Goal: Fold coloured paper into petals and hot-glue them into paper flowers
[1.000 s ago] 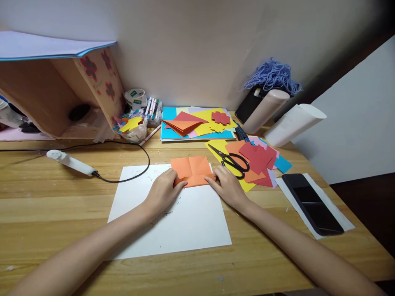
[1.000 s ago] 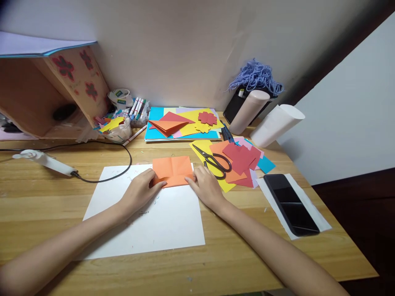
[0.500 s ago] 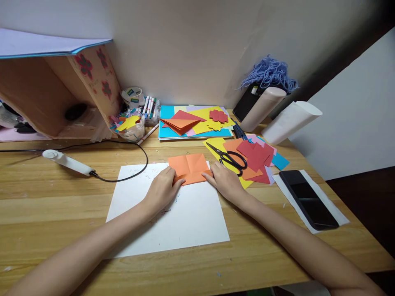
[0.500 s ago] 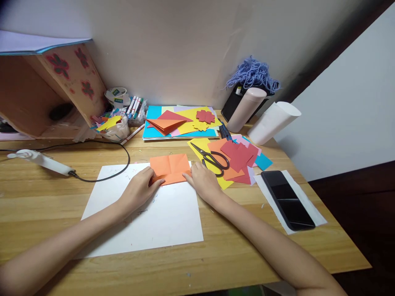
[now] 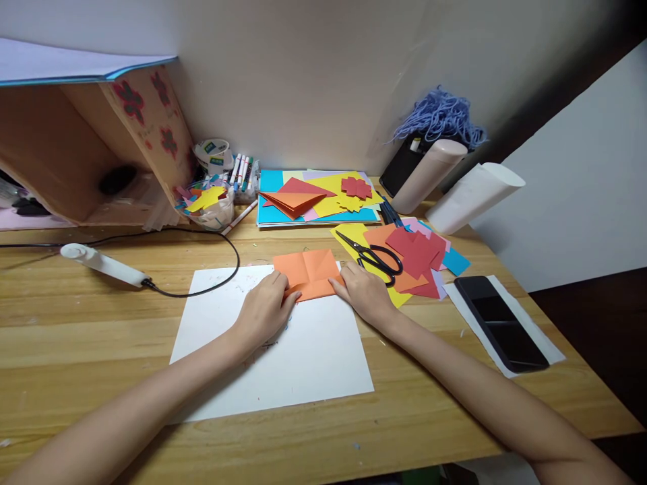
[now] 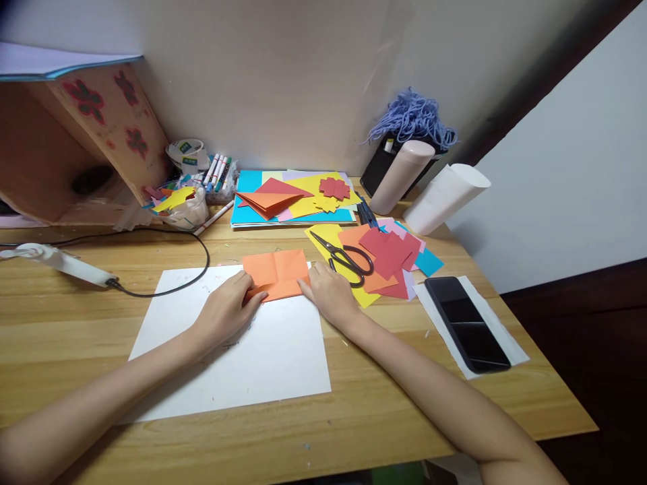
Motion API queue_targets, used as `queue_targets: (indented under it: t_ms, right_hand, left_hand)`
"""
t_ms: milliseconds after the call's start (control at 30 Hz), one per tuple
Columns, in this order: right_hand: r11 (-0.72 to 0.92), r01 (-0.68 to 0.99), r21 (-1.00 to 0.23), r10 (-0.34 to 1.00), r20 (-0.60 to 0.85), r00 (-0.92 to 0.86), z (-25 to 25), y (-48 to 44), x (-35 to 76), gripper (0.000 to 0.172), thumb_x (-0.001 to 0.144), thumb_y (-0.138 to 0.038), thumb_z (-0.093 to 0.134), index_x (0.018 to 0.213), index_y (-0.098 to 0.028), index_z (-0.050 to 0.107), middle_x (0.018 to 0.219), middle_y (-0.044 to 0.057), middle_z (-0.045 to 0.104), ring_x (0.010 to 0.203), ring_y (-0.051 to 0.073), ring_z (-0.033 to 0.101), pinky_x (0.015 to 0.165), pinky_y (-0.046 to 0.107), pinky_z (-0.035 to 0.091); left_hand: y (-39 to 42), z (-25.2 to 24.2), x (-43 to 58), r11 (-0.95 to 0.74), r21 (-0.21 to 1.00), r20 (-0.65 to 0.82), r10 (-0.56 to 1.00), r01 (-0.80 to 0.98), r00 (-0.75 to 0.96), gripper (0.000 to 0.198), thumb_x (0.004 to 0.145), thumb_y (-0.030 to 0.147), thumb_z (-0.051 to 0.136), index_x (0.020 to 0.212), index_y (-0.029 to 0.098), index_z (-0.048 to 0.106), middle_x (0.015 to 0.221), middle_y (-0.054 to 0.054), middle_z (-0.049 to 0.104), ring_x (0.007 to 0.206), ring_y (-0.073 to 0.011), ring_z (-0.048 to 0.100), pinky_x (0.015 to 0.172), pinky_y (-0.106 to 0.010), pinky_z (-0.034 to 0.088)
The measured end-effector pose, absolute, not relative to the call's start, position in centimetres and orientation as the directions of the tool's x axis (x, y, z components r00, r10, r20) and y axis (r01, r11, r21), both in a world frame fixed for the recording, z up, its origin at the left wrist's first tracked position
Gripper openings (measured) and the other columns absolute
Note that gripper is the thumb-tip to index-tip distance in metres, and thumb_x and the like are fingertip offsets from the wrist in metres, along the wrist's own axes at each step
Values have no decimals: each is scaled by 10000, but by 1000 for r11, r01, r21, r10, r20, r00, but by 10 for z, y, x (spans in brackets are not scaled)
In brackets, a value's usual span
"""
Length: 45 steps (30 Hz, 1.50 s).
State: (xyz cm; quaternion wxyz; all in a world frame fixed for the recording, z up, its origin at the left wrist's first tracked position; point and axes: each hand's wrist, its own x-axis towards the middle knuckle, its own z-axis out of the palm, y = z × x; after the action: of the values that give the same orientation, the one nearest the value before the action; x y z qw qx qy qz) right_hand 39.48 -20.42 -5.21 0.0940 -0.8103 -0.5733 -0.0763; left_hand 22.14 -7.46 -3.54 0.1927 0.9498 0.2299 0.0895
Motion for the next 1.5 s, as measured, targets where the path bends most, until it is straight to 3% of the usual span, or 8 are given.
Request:
queue_targets:
  t_ms: [67, 233, 333, 667, 933, 1233, 1367, 1500]
  right_hand:
    - [-293, 942, -164, 916, 235, 325, -49, -206, 397, 290, 868, -392, 401, 701, -180, 506, 751, 71, 541, 745, 198, 506, 573, 283, 344]
    - [-175, 808, -562, 924, 189, 332, -39, -213, 404, 301, 763, -440, 567, 651, -193, 436, 770, 22, 505, 729, 157, 471, 616, 264, 371]
    - [-166, 725, -668, 931, 136, 338, -38, -214, 408, 308, 755, -410, 584, 616, -189, 420, 785, 15, 503, 715, 144, 470, 615, 262, 371]
    - [-311, 771, -556, 896, 99, 432, -41, -209, 397, 304, 786, -334, 554, 602, -195, 356, 771, 27, 466, 767, 170, 441, 693, 308, 383]
    - [-310, 790, -529, 891, 127, 435, -45, -212, 393, 249, 808, -303, 509, 641, -202, 355, 821, 38, 438, 809, 181, 444, 741, 339, 410]
    - [-341, 813, -472, 871, 166, 462, -45, -213, 389, 204, 808, -270, 497, 669, -204, 364, 831, 49, 435, 836, 201, 434, 753, 355, 408]
    - [-374, 843, -388, 846, 231, 481, -49, -214, 387, 111, 810, -263, 492, 802, -185, 413, 880, 87, 458, 856, 225, 430, 763, 375, 406]
    - [-342, 897, -279, 851, 312, 421, -54, -214, 388, 213, 820, -269, 486, 986, -150, 427, 1030, 136, 461, 938, 248, 422, 796, 389, 397]
  left_hand:
    - [-75, -36, 221, -827, 393, 82, 468, 403, 880, 184, 839, 284, 404, 686, 198, 348, 734, -13, 466, 629, -145, 421, 510, -256, 296]
    - [-76, -40, 220, -847, 351, 90, 455, 399, 886, 165, 854, 278, 381, 711, 197, 360, 755, -20, 471, 650, -152, 430, 518, -258, 305]
    - [-77, -41, 219, -861, 318, 104, 448, 397, 888, 165, 866, 280, 358, 725, 195, 372, 773, -28, 471, 664, -157, 433, 530, -261, 312]
    - [-78, -36, 219, -846, 267, 131, 506, 461, 852, 222, 854, 339, 397, 703, 180, 428, 788, -38, 475, 690, -160, 447, 511, -264, 305]
    - [-74, -37, 217, -803, 313, 96, 558, 507, 825, 345, 830, 463, 396, 665, 169, 469, 804, -43, 483, 697, -157, 460, 490, -254, 313]
    - [-73, -36, 217, -792, 272, 50, 579, 547, 813, 402, 822, 520, 367, 653, 171, 473, 806, -54, 497, 724, -173, 478, 479, -259, 306]
    - [-73, -34, 217, -782, 269, 58, 596, 563, 801, 384, 800, 535, 399, 691, 174, 473, 829, -56, 496, 754, -184, 485, 487, -261, 321]
    - [-69, -28, 217, -753, 326, 19, 610, 572, 792, 372, 757, 554, 461, 740, 182, 470, 862, -48, 487, 783, -186, 495, 500, -257, 345]
